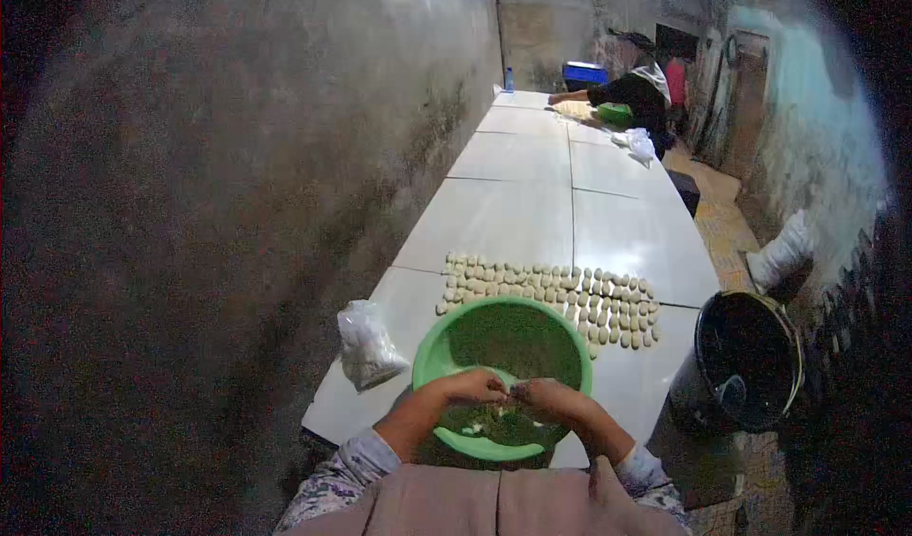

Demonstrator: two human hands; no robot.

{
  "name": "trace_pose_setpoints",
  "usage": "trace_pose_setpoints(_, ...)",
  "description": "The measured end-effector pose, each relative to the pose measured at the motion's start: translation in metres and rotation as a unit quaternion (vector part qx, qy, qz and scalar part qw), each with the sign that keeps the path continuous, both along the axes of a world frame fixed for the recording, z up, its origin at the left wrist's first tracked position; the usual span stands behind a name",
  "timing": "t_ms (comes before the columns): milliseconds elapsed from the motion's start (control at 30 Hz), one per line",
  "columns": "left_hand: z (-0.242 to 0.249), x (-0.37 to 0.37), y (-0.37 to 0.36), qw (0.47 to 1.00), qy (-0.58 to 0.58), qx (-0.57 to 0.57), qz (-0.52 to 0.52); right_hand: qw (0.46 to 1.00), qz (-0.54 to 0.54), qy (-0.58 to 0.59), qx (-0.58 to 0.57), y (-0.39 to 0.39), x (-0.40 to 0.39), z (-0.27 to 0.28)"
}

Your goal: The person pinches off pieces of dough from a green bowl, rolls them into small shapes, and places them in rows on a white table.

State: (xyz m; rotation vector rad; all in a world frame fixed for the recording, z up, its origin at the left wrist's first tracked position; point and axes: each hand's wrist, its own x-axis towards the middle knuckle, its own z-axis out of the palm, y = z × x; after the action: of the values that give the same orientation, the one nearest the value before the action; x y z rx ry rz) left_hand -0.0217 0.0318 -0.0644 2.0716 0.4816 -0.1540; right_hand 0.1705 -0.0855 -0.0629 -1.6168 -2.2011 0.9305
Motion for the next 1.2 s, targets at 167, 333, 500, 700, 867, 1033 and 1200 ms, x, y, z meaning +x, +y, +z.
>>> trace_pose_setpoints(167,-0.018,-0.002,0.017,0.999,-0.029,0.041,-0.008,0.996,-0.028,0.043,-0.078,0.004,0.012,-0.035)
trace_pose_setpoints(333,0.018,-0.006,0.003,0.996,0.047,0.057,-0.049,0.997,-0.006,-0.076,-0.026,0.001,-0.002,0.014)
trace_pose_setpoints(500,0.02,-0.011,-0.002,0.99,-0.069,0.124,-0.01,0.998,-0.028,-0.046,0.026,0.0,-0.009,0.044)
trace_pose_setpoints(700,0.023,-0.004,-0.004,0.998,-0.063,0.006,-0.005,0.992,-0.118,0.014,0.033,0.001,-0.014,0.049)
trace_pose_setpoints(867,0.01,0.002,-0.003,1.0,-0.006,0.005,-0.022,0.984,-0.082,0.147,0.065,0.001,-0.022,0.056)
trace_pose_setpoints(1033,0.028,-0.001,-0.006,0.994,-0.095,-0.054,0.001,0.992,-0.11,0.052,0.038,0.002,-0.018,0.05)
trace_pose_setpoints(1200,0.024,-0.006,-0.002,0.983,-0.127,-0.126,-0.044,0.981,-0.085,0.037,0.172,0.001,-0.017,0.056)
